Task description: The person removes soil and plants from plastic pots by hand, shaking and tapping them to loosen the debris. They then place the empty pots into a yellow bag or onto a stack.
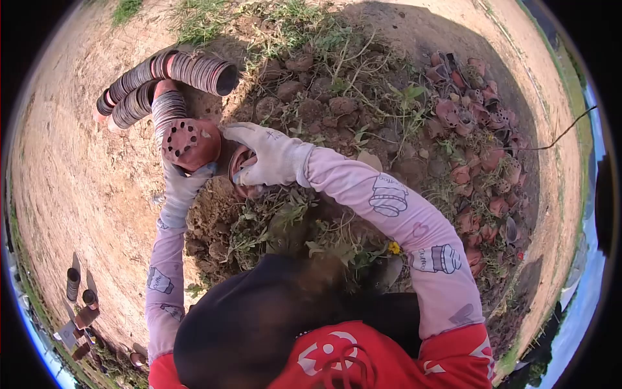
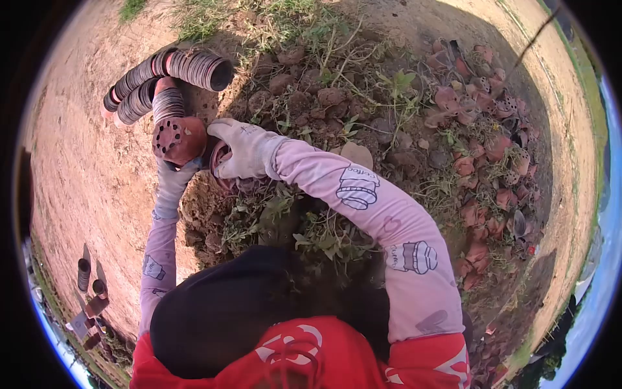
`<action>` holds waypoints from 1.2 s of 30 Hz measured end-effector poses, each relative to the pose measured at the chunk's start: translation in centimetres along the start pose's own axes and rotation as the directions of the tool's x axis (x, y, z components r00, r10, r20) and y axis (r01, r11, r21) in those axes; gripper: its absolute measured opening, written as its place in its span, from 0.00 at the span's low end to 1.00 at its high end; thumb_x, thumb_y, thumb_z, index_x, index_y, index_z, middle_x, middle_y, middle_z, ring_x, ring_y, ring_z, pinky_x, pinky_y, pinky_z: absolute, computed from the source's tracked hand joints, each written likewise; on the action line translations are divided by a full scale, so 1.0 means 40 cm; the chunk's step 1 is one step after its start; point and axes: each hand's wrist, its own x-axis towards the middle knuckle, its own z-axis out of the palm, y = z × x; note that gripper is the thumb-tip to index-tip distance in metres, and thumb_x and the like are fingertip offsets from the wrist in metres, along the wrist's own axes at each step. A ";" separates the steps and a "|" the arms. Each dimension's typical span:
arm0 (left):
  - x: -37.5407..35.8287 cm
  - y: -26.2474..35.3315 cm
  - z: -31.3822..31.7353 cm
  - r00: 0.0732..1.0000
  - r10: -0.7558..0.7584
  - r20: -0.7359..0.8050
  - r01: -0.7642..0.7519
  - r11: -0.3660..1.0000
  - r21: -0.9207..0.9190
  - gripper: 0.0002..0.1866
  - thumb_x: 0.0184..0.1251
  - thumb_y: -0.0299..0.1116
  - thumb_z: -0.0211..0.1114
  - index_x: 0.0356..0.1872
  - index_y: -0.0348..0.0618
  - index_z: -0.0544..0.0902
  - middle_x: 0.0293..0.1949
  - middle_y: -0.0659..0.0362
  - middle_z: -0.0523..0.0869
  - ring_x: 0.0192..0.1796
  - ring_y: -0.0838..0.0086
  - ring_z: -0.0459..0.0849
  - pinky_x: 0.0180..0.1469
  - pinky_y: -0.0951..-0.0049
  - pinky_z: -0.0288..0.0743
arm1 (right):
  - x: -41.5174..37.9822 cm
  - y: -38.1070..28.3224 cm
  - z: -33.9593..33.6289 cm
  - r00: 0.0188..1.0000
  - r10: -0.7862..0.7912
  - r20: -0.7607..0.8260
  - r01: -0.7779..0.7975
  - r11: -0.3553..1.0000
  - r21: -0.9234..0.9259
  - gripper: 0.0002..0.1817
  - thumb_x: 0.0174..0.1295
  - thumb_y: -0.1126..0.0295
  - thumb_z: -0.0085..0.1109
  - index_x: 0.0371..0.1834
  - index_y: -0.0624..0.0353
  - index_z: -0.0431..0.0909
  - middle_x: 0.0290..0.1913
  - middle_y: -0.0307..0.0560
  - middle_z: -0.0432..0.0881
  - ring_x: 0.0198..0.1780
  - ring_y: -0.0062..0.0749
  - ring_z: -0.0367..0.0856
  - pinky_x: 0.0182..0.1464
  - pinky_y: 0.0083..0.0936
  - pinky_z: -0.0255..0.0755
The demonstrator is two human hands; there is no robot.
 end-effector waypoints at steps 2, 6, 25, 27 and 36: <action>-0.033 0.051 0.037 0.965 0.067 -0.252 -0.040 0.993 0.110 0.48 0.45 0.27 0.75 0.66 0.39 0.53 0.63 0.49 0.63 0.65 0.62 0.63 0.66 0.61 0.60 | -0.071 0.009 -0.115 0.993 0.117 0.024 -0.116 0.993 -0.030 0.39 0.44 0.64 0.68 0.62 0.64 0.65 0.59 0.58 0.71 0.60 0.45 0.71 0.61 0.30 0.67; -0.153 0.154 0.112 0.824 0.358 -0.439 -0.145 0.882 0.448 0.44 0.47 0.26 0.73 0.66 0.39 0.56 0.63 0.47 0.63 0.66 0.56 0.61 0.67 0.56 0.56 | -0.345 0.030 -0.348 0.804 0.594 -0.040 -0.572 0.789 0.223 0.32 0.50 0.74 0.64 0.62 0.61 0.66 0.48 0.44 0.77 0.41 0.20 0.77 0.40 0.22 0.78; 0.015 0.182 0.656 0.109 0.239 0.965 -0.951 0.308 0.031 0.36 0.32 0.43 0.73 0.53 0.67 0.74 0.61 0.62 0.70 0.64 0.58 0.64 0.57 0.34 0.61 | -0.912 0.278 -0.035 0.673 0.733 -0.098 -0.528 0.568 0.631 0.37 0.49 0.73 0.61 0.66 0.61 0.60 0.40 0.43 0.79 0.33 0.21 0.79 0.29 0.20 0.75; 0.041 0.184 0.655 0.292 0.258 0.921 -0.898 0.406 0.171 0.38 0.29 0.43 0.75 0.53 0.65 0.74 0.61 0.61 0.70 0.64 0.57 0.64 0.55 0.40 0.65 | -0.877 0.214 -0.080 0.600 0.797 0.073 -0.586 0.375 0.719 0.36 0.50 0.73 0.60 0.66 0.61 0.60 0.40 0.44 0.80 0.30 0.22 0.79 0.27 0.20 0.75; 0.433 0.235 0.598 0.776 -0.241 0.583 -0.284 0.692 0.664 0.37 0.51 0.42 0.69 0.65 0.50 0.66 0.67 0.50 0.65 0.71 0.51 0.54 0.69 0.63 0.56 | -0.876 0.212 -0.037 0.657 0.738 -0.153 -0.572 0.621 0.536 0.37 0.52 0.71 0.60 0.68 0.55 0.59 0.43 0.48 0.81 0.31 0.27 0.81 0.37 0.26 0.78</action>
